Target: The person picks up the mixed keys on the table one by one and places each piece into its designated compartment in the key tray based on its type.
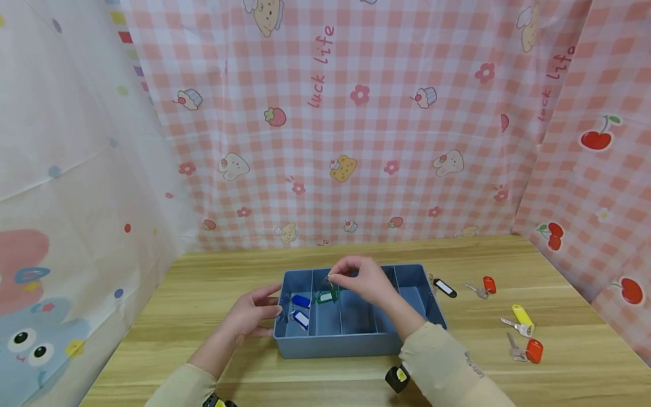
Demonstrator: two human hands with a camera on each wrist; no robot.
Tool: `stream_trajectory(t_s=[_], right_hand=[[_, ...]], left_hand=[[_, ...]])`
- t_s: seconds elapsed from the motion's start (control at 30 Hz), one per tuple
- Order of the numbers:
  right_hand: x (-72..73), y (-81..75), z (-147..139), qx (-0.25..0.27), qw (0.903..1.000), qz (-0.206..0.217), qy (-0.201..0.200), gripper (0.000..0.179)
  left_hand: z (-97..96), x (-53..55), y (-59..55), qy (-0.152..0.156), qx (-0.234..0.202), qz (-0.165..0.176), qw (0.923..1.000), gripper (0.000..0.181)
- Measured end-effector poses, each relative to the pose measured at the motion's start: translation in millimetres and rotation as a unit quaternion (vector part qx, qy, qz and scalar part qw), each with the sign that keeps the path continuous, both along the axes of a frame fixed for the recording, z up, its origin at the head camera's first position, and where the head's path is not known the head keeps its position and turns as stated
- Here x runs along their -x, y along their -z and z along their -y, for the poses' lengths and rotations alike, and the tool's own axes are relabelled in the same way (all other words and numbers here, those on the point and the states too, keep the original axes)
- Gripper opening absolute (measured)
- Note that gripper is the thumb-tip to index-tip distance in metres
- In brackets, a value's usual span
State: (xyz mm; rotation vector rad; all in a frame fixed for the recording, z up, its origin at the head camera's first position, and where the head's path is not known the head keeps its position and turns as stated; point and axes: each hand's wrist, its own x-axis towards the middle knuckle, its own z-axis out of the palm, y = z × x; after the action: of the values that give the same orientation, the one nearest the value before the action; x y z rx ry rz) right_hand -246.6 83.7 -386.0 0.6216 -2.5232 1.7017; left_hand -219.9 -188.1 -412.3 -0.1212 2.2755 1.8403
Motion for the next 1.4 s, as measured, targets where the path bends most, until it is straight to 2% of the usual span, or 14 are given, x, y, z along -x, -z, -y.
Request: stream_trajectory(t_s=[0.47,1.0,1.4], right_hand=[[0.4,7.7,5,-0.020,0.9998,0.009,0.004,0.004],[0.3,11.9,8,-0.044,0.9988,0.015,0.017,0.006],[2.7,12.7,9,-0.050,0.9976,0.017,0.044,0.003]], left_hand=[[-0.1,0.7,-1.0,-0.001,0.017,0.000,0.9999,0.057],[0.1,1.0,-0.9,0.000,0.015,0.001,0.9999,0.058],[-0.4,1.9,-0.6,-0.004,0.017,0.003,0.9998,0.059]])
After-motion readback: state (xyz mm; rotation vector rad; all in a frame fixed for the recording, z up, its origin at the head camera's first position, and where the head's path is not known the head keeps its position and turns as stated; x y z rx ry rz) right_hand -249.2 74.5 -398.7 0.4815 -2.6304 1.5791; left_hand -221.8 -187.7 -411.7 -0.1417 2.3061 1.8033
